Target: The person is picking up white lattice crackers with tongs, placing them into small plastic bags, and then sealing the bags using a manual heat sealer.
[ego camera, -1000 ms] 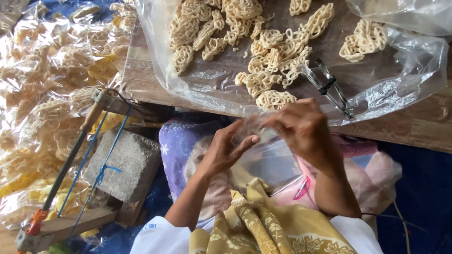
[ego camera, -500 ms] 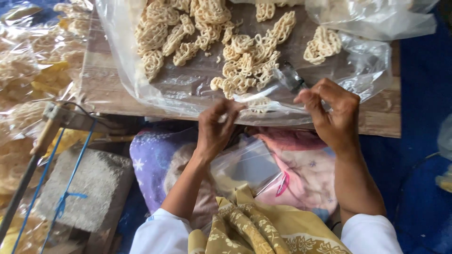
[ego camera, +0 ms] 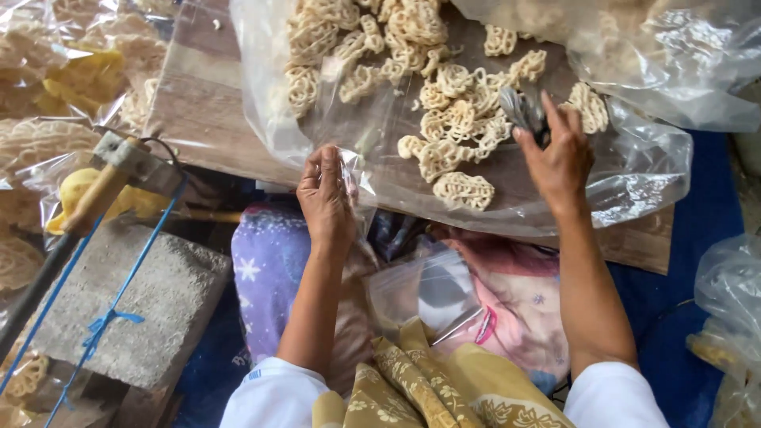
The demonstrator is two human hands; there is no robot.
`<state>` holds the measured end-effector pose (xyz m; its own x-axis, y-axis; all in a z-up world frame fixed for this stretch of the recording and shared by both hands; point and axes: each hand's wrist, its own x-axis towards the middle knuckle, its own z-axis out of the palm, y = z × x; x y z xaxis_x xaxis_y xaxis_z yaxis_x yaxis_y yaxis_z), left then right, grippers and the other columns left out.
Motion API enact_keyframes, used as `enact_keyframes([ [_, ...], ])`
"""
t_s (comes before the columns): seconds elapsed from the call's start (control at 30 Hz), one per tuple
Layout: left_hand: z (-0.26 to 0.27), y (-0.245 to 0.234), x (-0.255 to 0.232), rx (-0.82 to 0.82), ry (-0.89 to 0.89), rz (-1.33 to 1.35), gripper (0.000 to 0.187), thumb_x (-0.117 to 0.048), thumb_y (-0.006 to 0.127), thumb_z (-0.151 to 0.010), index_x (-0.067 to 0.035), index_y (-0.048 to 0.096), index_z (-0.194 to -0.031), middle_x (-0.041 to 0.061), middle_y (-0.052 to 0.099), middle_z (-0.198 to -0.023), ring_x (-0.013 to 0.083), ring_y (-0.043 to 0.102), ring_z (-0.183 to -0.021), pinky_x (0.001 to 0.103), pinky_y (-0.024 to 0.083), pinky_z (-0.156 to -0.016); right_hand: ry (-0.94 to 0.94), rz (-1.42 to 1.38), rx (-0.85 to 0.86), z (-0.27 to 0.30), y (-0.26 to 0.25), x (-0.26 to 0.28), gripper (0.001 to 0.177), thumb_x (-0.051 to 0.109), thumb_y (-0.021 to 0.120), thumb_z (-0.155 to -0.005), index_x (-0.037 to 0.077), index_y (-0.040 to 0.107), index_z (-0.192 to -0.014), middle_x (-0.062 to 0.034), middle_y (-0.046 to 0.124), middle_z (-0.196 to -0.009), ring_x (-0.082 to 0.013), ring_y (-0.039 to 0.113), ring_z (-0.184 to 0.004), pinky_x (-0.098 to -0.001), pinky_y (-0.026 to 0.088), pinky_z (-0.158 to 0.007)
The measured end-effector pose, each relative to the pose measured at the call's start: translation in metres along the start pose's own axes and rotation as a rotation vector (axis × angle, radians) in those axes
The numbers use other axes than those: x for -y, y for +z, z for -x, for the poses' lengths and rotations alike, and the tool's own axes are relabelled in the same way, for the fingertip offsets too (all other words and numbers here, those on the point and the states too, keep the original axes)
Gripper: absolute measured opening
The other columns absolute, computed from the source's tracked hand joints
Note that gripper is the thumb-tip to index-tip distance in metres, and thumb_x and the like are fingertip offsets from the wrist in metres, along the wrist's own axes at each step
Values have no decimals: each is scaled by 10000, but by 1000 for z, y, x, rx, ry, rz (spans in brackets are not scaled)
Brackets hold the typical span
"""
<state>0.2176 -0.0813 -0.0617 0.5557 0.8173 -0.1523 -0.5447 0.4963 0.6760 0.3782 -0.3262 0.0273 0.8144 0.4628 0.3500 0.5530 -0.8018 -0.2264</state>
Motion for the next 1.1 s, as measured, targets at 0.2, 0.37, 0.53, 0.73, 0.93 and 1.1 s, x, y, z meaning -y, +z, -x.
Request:
enact_keyframes([
  [0.2, -14, -15, -15, 76, -245, 91, 253, -232, 766, -916, -83, 749, -1121, -17, 677, -952, 63, 563, -830, 212, 433, -757, -307, 91, -47, -72, 61, 33, 564, 234, 830, -942, -3, 634, -1415, -181, 675, -1001, -213, 536, -676, -316, 437, -517],
  [0.37, -18, -22, -22, 40, -410, 59, 265, -403, 770, -870, -158, 708, -951, -45, 594, -929, 72, 524, -794, 249, 405, -701, -362, 302, -126, -133, 114, 7, 574, 86, 881, -818, -17, 619, -1319, -137, 665, -987, -269, 625, -820, -394, 562, -707],
  [0.53, -24, -19, -33, 70, -357, 122, 403, -267, 794, -868, -90, 741, -1226, -53, 648, -849, 4, 407, -516, 172, 355, -436, -480, 500, -226, -145, 118, 3, 618, 87, 902, -835, 27, 603, -1373, -167, 626, -1194, -315, 604, -1011, -469, 488, -898],
  [0.73, -25, -23, -16, 164, -311, 152, 221, -266, 810, -876, -78, 767, -984, -63, 596, -696, 17, 390, -485, 194, 291, -403, -393, 328, -308, -155, 110, -10, 405, 78, 892, -843, 125, 753, -1220, -38, 674, -997, -194, 618, -817, -389, 477, -820],
  [0.93, -25, -23, -17, 188, -275, 122, 265, -270, 795, -885, -28, 740, -979, -36, 631, -714, 17, 458, -521, 174, 378, -449, -514, 277, -261, -105, 63, 9, 337, 113, 903, -915, 113, 792, -1233, -95, 762, -1074, -197, 657, -827, -392, 548, -804],
  [1.1, -22, -22, -10, 252, -268, 91, 319, -272, 804, -881, 6, 757, -1029, -1, 670, -775, 32, 460, -562, 193, 407, -481, -602, 419, -448, -68, -4, 22, 360, 155, 1003, -937, 129, 835, -1254, -24, 785, -1102, -142, 622, -815, -321, 493, -758],
])
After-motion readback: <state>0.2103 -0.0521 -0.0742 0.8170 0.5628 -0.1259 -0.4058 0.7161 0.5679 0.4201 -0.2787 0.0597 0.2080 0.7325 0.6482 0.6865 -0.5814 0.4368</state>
